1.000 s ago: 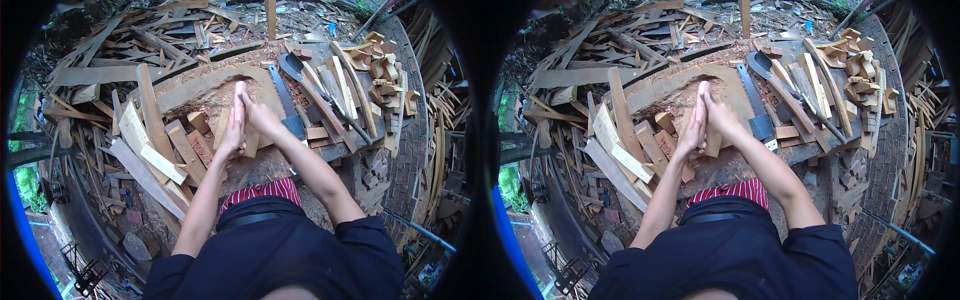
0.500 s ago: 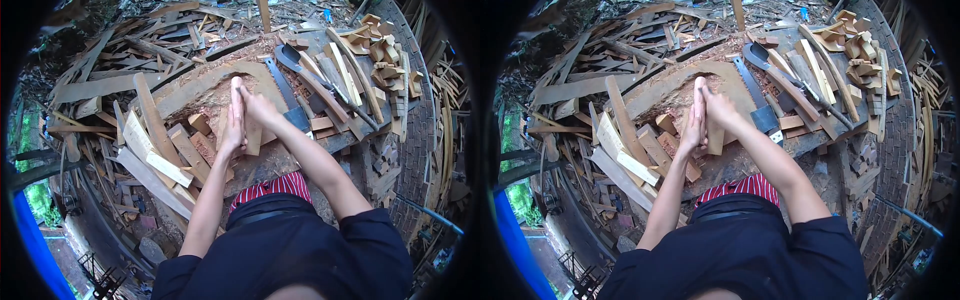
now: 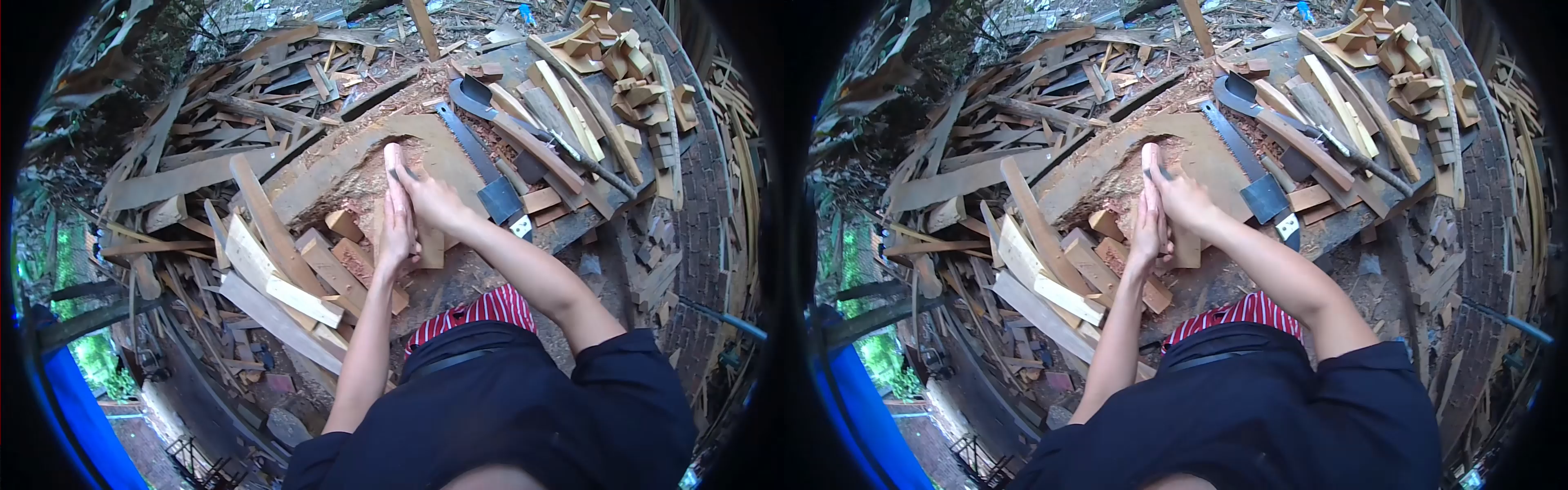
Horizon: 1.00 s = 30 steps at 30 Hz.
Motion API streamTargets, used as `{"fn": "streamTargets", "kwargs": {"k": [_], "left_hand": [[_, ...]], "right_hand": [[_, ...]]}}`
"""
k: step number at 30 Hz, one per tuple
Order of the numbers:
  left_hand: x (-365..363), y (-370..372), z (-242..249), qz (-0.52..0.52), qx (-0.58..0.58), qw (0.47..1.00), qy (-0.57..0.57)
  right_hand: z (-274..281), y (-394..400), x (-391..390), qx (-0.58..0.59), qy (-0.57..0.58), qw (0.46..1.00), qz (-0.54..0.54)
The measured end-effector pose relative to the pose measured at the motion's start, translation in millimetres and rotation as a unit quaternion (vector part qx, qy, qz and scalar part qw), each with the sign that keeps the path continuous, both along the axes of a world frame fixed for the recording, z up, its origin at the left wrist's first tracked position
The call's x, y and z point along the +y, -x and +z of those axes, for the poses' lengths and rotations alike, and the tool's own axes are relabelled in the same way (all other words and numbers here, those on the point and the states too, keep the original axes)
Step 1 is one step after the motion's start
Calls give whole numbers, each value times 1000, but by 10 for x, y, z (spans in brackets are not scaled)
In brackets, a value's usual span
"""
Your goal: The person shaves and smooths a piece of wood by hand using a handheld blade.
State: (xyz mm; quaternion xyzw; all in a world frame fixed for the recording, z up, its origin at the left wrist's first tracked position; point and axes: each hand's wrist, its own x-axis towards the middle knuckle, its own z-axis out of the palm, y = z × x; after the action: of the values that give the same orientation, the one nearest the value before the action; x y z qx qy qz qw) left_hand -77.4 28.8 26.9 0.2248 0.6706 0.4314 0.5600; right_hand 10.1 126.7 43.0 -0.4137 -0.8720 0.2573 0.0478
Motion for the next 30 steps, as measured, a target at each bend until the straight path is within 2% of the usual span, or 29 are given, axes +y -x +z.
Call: {"fn": "streamTargets", "kwargs": {"k": [3,5,7,8,11,15,19,20,21,23,26,27,29,30], "left_hand": [[-8,-11,85,-20,19,999,19],[-14,-75,127,-28,23,998,44],[-22,-48,80,13,-22,1000,5],[-21,-31,-1,2,-10,1000,-4],[-27,-24,-55,10,-28,1000,10],[41,-66,209,26,-43,998,38],[30,-39,138,-3,-15,1000,5],[19,-30,76,25,-44,999,-2],[28,-4,83,25,-42,999,0],[42,11,109,14,-56,998,-10],[14,-84,131,8,-35,999,-6],[1,-73,130,9,-2,1000,15],[-12,-26,64,24,-21,999,9],[8,-13,37,20,-49,999,-1]], "right_hand": [[-3,3,127,-37,77,996,20],[-229,69,378,-8,104,994,-11],[-183,166,491,9,123,992,-15],[-181,91,386,-16,134,991,-12],[-13,-68,36,7,76,997,6],[24,88,282,-48,124,991,-4],[116,32,124,-16,138,990,-11],[67,-14,-36,19,69,997,-14],[111,-2,-16,20,71,997,-14],[227,-4,67,0,170,985,13],[-239,120,352,-1,126,992,-22],[-194,190,411,8,114,992,-56],[-149,162,300,-2,138,989,-53],[-98,111,140,10,94,995,-35]]}}
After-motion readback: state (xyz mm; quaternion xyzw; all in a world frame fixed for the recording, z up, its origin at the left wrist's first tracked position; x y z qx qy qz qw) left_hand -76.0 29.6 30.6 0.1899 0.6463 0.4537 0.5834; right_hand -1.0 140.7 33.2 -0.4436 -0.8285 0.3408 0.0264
